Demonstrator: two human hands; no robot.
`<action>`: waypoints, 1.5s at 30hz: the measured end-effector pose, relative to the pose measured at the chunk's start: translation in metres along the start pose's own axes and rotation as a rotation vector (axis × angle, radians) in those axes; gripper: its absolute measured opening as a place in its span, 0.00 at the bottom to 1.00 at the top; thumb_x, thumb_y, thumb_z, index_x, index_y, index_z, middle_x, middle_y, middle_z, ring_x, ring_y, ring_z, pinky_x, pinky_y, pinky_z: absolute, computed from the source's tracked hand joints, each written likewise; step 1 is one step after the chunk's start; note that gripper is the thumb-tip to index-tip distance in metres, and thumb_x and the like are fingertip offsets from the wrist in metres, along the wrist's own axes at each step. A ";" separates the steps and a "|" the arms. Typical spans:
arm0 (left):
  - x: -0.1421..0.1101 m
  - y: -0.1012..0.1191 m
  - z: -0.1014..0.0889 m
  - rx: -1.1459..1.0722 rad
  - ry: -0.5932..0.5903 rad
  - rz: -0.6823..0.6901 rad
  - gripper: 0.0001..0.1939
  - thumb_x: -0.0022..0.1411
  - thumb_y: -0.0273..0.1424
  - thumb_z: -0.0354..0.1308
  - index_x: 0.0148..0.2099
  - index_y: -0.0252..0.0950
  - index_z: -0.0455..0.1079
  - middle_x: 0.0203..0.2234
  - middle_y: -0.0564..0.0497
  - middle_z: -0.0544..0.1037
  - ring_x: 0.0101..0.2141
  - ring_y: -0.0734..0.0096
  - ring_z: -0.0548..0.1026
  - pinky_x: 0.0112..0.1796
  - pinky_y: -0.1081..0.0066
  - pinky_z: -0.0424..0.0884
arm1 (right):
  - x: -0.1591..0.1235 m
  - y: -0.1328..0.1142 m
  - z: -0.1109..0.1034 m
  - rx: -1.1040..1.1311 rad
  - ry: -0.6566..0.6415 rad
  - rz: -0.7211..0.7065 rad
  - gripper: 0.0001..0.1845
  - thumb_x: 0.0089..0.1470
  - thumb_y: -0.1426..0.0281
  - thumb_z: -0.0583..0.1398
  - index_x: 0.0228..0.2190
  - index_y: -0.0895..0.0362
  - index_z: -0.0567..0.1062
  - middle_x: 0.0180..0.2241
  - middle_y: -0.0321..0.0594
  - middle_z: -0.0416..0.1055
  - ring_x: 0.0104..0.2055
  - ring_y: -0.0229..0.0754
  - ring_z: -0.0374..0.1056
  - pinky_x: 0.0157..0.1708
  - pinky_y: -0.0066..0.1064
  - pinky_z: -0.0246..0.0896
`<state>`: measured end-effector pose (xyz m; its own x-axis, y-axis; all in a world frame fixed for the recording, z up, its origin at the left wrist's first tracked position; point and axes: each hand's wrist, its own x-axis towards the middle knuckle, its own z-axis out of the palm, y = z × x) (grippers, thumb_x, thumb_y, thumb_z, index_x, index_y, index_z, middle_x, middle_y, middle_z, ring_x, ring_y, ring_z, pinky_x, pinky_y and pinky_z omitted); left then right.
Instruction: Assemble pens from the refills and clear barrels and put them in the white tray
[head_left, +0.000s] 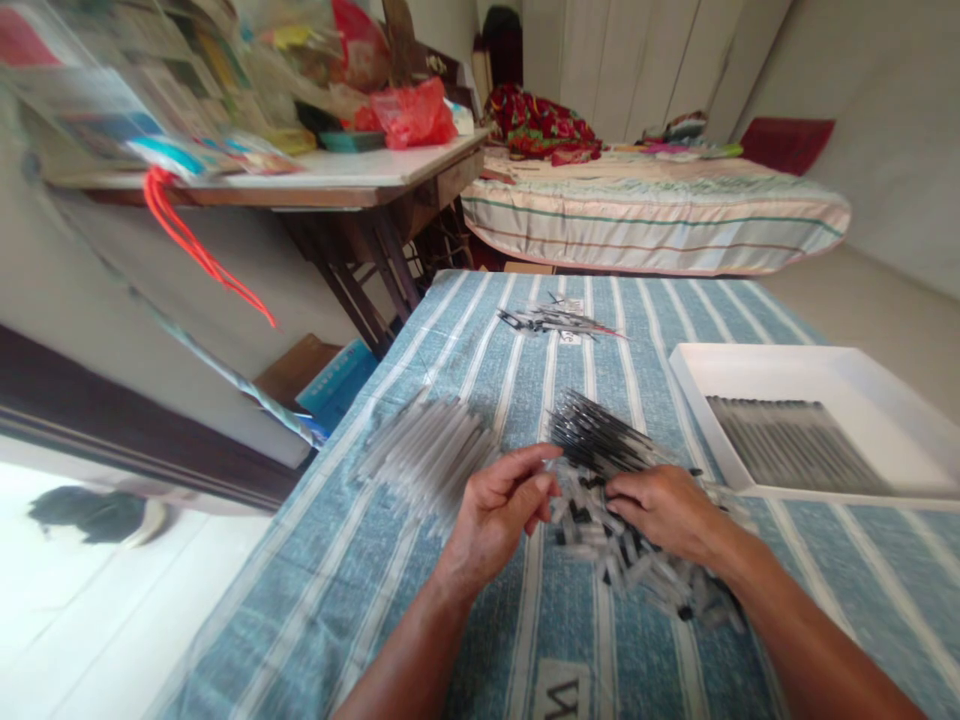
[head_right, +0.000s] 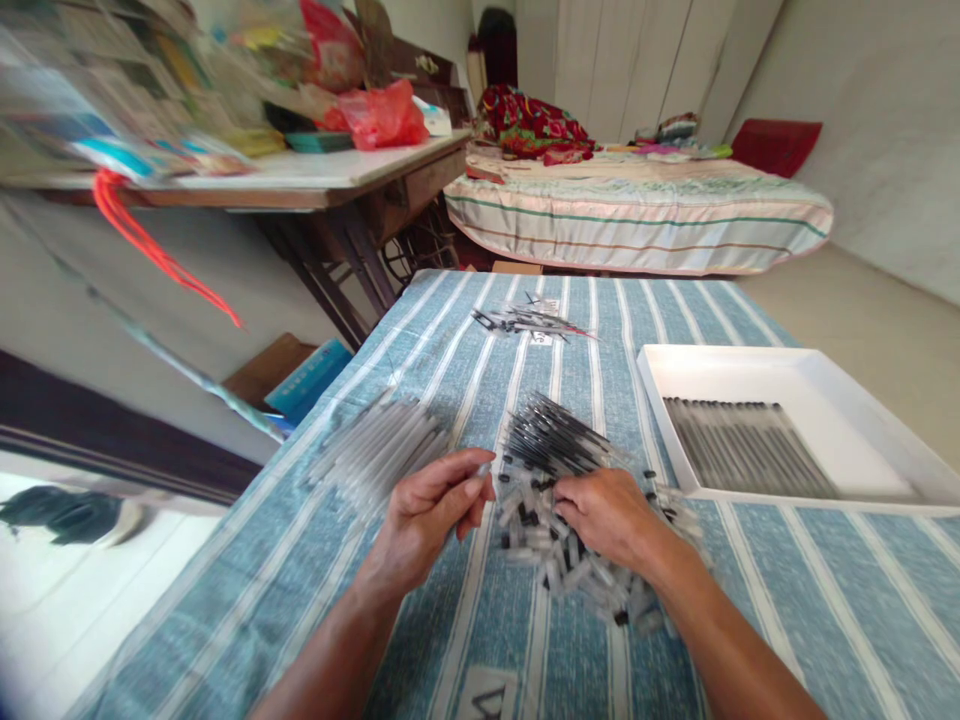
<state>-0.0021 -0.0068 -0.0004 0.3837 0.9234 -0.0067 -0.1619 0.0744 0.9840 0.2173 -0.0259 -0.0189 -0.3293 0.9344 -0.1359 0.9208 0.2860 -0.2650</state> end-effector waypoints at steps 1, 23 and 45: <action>0.000 0.000 0.000 0.013 0.001 -0.005 0.15 0.57 0.33 0.57 0.47 0.33 0.71 0.25 0.51 0.72 0.21 0.80 0.66 0.19 0.79 0.61 | 0.000 -0.001 -0.002 -0.024 -0.024 0.010 0.13 0.55 0.65 0.53 0.29 0.53 0.77 0.27 0.40 0.76 0.31 0.44 0.72 0.28 0.28 0.51; 0.001 0.003 0.008 0.289 -0.100 -0.021 0.15 0.56 0.26 0.52 0.46 0.28 0.70 0.23 0.53 0.70 0.20 0.80 0.65 0.23 0.76 0.62 | 0.000 -0.002 0.000 0.063 -0.057 0.014 0.11 0.51 0.71 0.54 0.27 0.54 0.77 0.25 0.40 0.75 0.29 0.43 0.70 0.27 0.28 0.49; -0.002 -0.004 0.009 0.397 -0.267 -0.015 0.14 0.58 0.25 0.52 0.45 0.35 0.72 0.25 0.54 0.70 0.23 0.78 0.65 0.26 0.77 0.64 | -0.003 -0.010 0.006 1.161 0.264 -0.052 0.08 0.46 0.67 0.64 0.29 0.59 0.77 0.23 0.36 0.70 0.22 0.33 0.64 0.23 0.24 0.60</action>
<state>0.0063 -0.0120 -0.0028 0.6117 0.7907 -0.0268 0.1854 -0.1103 0.9765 0.2076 -0.0327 -0.0211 -0.1823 0.9811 0.0651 0.1239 0.0886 -0.9883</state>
